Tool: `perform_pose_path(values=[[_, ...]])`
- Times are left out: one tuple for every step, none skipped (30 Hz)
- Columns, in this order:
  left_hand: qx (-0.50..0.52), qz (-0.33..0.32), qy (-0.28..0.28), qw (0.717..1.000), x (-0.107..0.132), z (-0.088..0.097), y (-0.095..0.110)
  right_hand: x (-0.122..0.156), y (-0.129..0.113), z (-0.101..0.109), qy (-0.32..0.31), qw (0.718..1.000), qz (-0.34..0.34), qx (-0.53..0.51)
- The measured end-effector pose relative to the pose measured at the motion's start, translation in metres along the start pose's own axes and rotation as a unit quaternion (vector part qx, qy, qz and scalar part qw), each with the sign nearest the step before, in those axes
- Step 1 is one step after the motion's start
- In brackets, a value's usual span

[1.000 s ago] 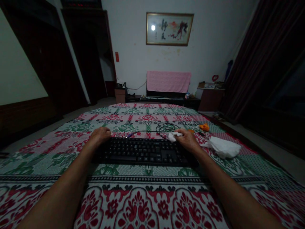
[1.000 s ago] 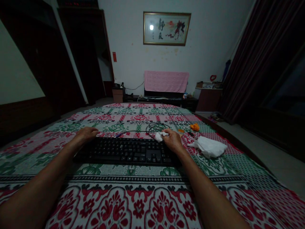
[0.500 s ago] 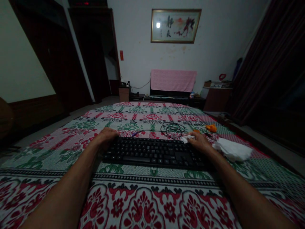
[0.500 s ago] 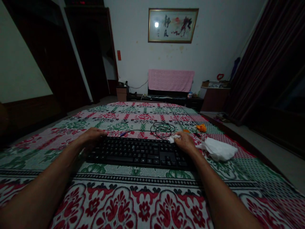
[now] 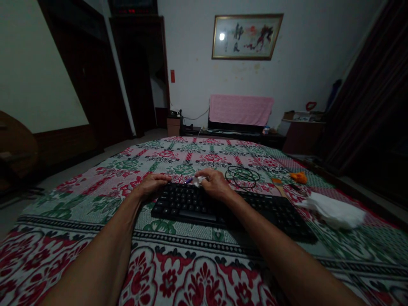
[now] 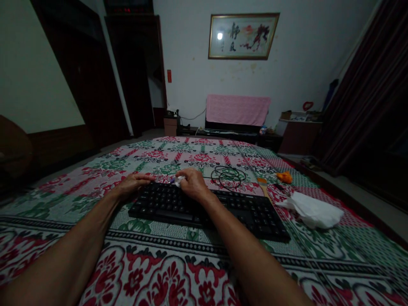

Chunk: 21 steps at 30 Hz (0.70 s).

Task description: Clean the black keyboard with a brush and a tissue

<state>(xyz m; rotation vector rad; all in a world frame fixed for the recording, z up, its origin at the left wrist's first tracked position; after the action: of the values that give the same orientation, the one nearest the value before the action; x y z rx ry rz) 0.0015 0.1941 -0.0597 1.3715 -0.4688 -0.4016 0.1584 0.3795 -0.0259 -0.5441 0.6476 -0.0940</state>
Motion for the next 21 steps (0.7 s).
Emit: perform_pose_path(values=[[0.018, 0.008, -0.004, 1.000, 0.000, 0.000, -0.001, -0.006, -0.008, -0.011, -0.011, 1.000, 0.009, -0.006], [0.033, 0.014, -0.010, 0.999, -0.001, 0.000, -0.001, -0.012, -0.014, -0.020, -0.023, 1.000, 0.015, -0.009], [0.044, 0.014, -0.015, 0.999, -0.001, 0.000, -0.001, -0.016, -0.019, -0.029, -0.039, 0.999, 0.023, -0.012], [0.050, 0.010, -0.019, 0.999, -0.001, 0.000, -0.001, -0.019, -0.023, -0.036, -0.048, 0.998, 0.039, -0.014], [0.056, 0.005, -0.023, 0.998, -0.001, 0.000, 0.000, -0.022, -0.025, -0.042, -0.059, 0.996, 0.059, -0.014], [0.061, 0.003, -0.025, 0.998, 0.000, -0.001, 0.000, -0.023, -0.026, -0.047, -0.070, 0.994, 0.077, -0.009], [0.068, 0.004, -0.027, 0.997, 0.000, -0.002, 0.001, -0.024, -0.026, -0.051, -0.080, 0.992, 0.092, 0.000], [0.075, 0.006, -0.027, 0.997, 0.001, -0.002, 0.002, -0.024, -0.025, -0.054, -0.088, 0.991, 0.101, 0.011], [0.081, 0.011, -0.028, 0.996, 0.001, -0.003, 0.003, -0.024, -0.024, -0.055, -0.092, 0.990, 0.100, 0.021], [0.087, 0.014, -0.029, 0.996, 0.002, -0.003, 0.004, -0.024, -0.022, -0.056, -0.093, 0.991, 0.094, 0.030], [0.091, 0.016, -0.031, 0.995, 0.002, -0.004, 0.004, -0.024, -0.022, -0.056, -0.093, 0.991, 0.084, 0.037], [0.096, 0.017, -0.033, 0.995, 0.003, -0.004, 0.005, -0.024, -0.021, -0.055, -0.092, 0.992, 0.075, 0.043], [0.101, 0.017, -0.036, 0.994, 0.003, -0.004, 0.005, -0.024, -0.022, -0.055, -0.093, 0.992, 0.068, 0.051], [0.104, 0.018, -0.040, 0.994, 0.003, -0.004, 0.005, -0.024, -0.023, -0.054, -0.098, 0.991, 0.064, 0.062], [0.108, 0.018, -0.044, 0.993, 0.003, -0.004, 0.004, -0.025, -0.025, -0.053, -0.106, 0.989, 0.065, 0.074], [0.111, 0.017, -0.046, 0.993, 0.003, -0.004, 0.004, -0.025, -0.026, -0.053, -0.117, 0.987, 0.071, 0.084], [0.109, 0.016, -0.047, 0.993, 0.002, -0.003, 0.003, -0.025, -0.028, -0.053, -0.128, 0.984, 0.077, 0.093], [0.106, 0.015, -0.046, 0.993, 0.001, -0.003, 0.002, -0.025, -0.029, -0.052, -0.139, 0.982, 0.082, 0.098], [0.103, 0.015, -0.044, 0.994, 0.000, -0.003, 0.001, -0.025, -0.029, -0.051, -0.147, 0.981, 0.082, 0.100], [0.100, 0.014, -0.043, 0.994, 0.000, -0.002, 0.000, -0.025, -0.028, -0.050, -0.150, 0.981, 0.078, 0.097], [0.097, 0.015, -0.042, 0.994, -0.001, -0.002, 0.000, -0.025, -0.026, -0.047, -0.150, 0.982, 0.070, 0.088]])
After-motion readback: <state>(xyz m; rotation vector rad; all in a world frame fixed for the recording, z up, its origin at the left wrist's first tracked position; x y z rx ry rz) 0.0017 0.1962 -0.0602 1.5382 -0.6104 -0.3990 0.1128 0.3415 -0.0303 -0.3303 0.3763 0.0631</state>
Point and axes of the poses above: each hand's wrist, its own x-axis away from the middle knuckle, its own z-axis out of the back of the hand, y = z × x, the point moved 1 cm from there along -x, towards the middle knuckle, and after that the axes turned 5 degrees about y, right-handed, at the moved point
